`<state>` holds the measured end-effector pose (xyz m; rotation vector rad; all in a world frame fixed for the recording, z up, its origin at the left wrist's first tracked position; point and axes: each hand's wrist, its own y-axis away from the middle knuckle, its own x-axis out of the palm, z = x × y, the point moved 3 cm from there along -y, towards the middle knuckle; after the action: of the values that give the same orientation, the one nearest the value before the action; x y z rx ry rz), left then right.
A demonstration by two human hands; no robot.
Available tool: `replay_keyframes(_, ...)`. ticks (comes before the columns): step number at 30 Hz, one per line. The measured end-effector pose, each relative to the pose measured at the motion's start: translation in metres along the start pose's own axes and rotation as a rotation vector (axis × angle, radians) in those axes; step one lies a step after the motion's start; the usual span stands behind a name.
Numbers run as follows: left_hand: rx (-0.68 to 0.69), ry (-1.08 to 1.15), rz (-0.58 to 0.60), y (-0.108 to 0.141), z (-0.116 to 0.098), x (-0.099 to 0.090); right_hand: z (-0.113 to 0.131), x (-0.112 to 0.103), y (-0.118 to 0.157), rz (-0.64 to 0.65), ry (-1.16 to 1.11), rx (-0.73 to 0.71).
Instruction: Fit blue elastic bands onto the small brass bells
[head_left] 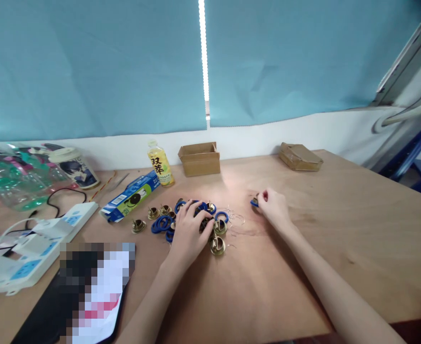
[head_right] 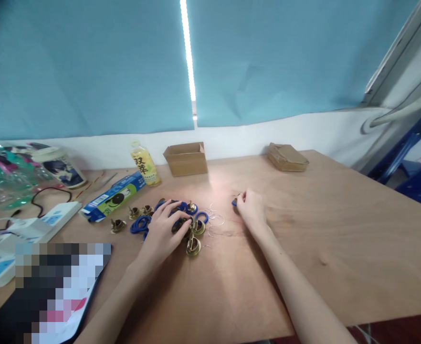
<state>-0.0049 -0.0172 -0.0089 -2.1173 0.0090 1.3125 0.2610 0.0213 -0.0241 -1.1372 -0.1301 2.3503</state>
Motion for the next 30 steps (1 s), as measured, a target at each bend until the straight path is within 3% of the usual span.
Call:
replay_keyframes(10, -0.003, 0.011, -0.012, 0.000, -0.002, 0.002, 0.026, 0.000, 0.015, 0.025, 0.475, -0.293)
replay_keyframes(16, -0.048, -0.032, -0.075, 0.001, 0.001, 0.002, 0.029, -0.004, 0.020, 0.029, 0.582, -0.398)
replay_keyframes(21, -0.058, -0.010, -0.083, 0.001, -0.002, 0.000, 0.045, 0.002, 0.034, -0.004, 0.403, -0.504)
replay_keyframes(23, -0.060, 0.007, -0.112, 0.000, -0.003, -0.004, 0.059, 0.010, 0.039, 0.088, 0.217, -0.552)
replay_keyframes(26, -0.092, 0.029, -0.213, -0.003, -0.004, -0.013, 0.081, 0.033, 0.040, 0.348, 0.083, -0.504)
replay_keyframes(30, -0.118, 0.034, -0.351, -0.006, -0.001, -0.023, 0.105, 0.062, 0.030, 0.406, 0.111, -0.491)
